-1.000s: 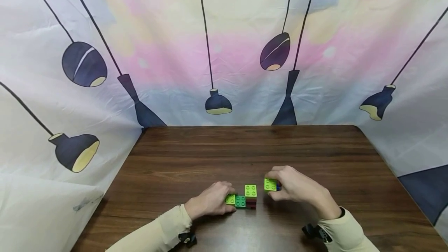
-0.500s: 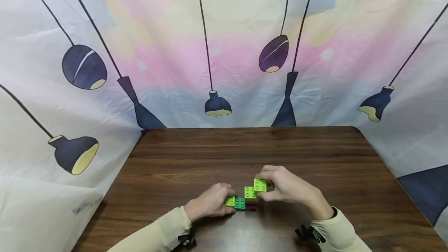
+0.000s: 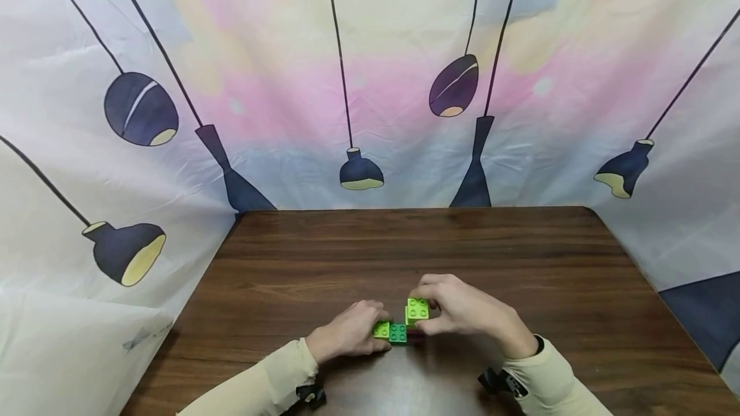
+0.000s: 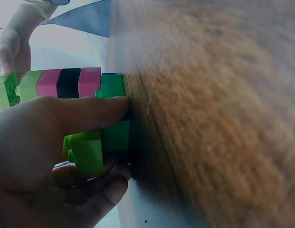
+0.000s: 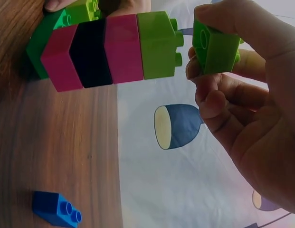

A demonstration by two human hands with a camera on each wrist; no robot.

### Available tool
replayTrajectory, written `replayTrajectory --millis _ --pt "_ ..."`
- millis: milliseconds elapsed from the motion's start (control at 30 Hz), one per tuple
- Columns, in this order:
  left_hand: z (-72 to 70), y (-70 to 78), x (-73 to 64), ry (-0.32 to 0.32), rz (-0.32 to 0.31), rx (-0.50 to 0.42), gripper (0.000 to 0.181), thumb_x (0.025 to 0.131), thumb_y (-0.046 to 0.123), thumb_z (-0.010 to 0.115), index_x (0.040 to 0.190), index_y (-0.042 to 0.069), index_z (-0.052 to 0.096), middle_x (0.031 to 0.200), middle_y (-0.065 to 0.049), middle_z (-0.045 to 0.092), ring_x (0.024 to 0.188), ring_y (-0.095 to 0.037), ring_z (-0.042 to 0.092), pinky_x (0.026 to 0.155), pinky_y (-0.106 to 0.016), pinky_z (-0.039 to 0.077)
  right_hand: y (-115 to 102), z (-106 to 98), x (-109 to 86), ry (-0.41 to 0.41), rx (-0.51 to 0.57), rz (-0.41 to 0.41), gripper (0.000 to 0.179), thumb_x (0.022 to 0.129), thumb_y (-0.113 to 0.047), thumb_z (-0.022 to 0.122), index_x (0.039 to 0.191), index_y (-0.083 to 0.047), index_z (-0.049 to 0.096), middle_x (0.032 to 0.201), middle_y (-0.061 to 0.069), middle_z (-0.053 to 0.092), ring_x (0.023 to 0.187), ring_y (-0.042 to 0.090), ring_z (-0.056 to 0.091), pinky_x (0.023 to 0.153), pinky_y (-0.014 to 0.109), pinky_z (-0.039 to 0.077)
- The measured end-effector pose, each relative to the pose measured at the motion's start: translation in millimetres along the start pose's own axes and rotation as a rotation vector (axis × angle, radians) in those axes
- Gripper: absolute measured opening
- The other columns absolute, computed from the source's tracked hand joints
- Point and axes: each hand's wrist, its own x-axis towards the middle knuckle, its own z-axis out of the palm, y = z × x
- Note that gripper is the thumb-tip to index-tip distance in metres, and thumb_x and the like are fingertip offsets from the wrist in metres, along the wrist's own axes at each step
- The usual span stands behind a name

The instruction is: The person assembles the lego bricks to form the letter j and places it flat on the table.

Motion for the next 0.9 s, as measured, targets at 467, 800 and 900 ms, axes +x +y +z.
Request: replayTrajectory --millis 467,800,900 --pt "4.1 2.1 -3.3 0.0 -0.004 -0.01 0.031 0.076 0.035 0.082 0.098 0.016 0.073 0.081 0.012 0.058 0.072 0.002 0.049 0.063 -0.013 0.042 -6 10 1.5 -0.072 0.007 0.074 0.026 0.084 -0.023 0.074 0.109 -0.019 0.068 0.092 -0.016 0.053 0.069 0.002 0.049 0.058 0.012 0.042" --pt "0.9 1.1 -1.5 0.0 -0.004 0.005 0.03 0.076 0.036 0.082 0.098 0.018 0.073 0.081 0.012 0.057 0.072 0.001 0.05 0.062 -0.013 0.042 -5 11 3.6 -0.085 -0.024 0.115 0.028 0.081 -0.022 0.074 0.108 -0.018 0.068 0.093 -0.017 0.052 0.072 0.007 0.054 0.061 0.013 0.045" --pt "-0.1 0.3 -0.5 0.006 -0.004 0.006 0.03 0.076 0.036 0.082 0.098 0.018 0.073 0.082 0.012 0.058 0.073 0.001 0.051 0.063 -0.013 0.043 -4 10 4.4 -0.082 -0.027 0.116 0.028 0.081 -0.022 0.075 0.108 -0.018 0.068 0.093 -0.017 0.052 0.072 0.007 0.054 0.062 0.013 0.045"
